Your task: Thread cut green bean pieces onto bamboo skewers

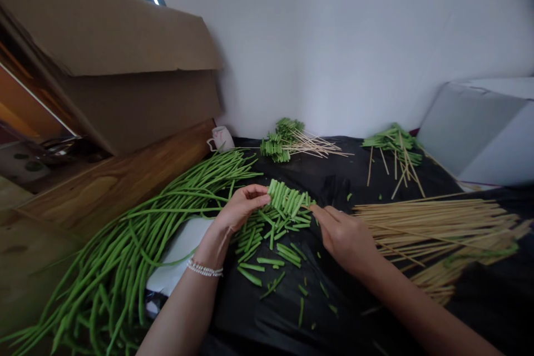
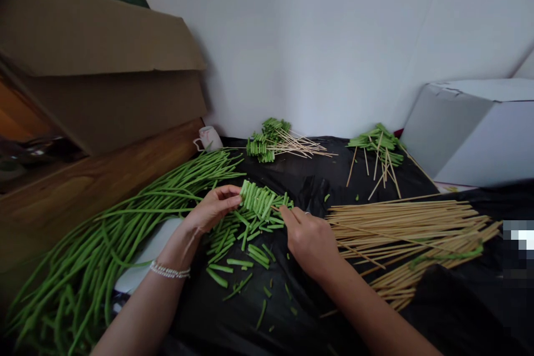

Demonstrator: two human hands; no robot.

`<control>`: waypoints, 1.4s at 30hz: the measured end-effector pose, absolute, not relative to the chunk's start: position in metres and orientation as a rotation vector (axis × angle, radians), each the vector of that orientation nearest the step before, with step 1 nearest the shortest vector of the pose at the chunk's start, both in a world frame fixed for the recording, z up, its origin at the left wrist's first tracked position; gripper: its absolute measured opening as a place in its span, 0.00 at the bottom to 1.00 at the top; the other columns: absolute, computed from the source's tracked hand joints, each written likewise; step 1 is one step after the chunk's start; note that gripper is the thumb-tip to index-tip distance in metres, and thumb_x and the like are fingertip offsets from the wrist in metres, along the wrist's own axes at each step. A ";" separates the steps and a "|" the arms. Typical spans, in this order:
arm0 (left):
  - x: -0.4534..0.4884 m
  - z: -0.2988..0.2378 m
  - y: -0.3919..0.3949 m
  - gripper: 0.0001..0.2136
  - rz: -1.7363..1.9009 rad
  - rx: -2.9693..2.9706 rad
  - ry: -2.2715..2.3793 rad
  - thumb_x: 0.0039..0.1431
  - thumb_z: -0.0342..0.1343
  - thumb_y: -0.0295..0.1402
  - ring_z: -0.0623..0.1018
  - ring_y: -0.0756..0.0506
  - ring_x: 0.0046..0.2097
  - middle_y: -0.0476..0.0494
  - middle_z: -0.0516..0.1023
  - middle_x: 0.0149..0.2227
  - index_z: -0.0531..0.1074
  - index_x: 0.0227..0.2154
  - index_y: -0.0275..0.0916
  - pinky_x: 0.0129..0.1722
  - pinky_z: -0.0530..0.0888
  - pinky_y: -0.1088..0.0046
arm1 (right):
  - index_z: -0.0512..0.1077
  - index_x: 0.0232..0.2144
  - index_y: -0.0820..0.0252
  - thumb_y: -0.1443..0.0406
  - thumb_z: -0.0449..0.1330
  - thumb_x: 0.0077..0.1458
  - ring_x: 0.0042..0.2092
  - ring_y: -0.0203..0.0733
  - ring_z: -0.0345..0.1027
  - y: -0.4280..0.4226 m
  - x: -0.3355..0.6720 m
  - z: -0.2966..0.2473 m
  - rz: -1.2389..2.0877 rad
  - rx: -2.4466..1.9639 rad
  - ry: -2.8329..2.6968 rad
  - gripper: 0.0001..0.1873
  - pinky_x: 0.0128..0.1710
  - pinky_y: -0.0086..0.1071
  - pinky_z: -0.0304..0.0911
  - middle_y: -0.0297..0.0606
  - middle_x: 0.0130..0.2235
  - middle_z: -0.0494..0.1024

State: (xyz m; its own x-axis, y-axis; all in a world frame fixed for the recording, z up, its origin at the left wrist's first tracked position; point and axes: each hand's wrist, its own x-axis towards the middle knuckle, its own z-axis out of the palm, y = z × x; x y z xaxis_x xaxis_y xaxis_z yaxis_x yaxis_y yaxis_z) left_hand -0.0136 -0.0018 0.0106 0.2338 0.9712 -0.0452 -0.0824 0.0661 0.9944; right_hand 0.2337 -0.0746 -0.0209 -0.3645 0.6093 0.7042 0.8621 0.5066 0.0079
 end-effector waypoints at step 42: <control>-0.006 0.000 0.005 0.16 1.223 0.864 0.940 0.35 0.73 0.33 0.74 0.54 0.30 0.47 0.79 0.28 0.80 0.31 0.34 0.32 0.70 0.80 | 0.72 0.46 0.63 0.72 0.48 0.58 0.28 0.35 0.68 -0.073 0.235 -0.021 -0.501 -1.226 -2.099 0.17 0.27 0.31 0.53 0.34 0.30 0.75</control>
State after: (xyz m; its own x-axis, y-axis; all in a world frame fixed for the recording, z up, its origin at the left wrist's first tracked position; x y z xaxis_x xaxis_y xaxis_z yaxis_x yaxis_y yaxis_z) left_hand -0.0060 0.0046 0.0004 0.0892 0.9892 -0.1167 -0.3672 0.1416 0.9193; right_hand 0.2348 -0.0728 -0.0211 -0.3531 0.6241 0.6970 0.8718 0.4899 0.0029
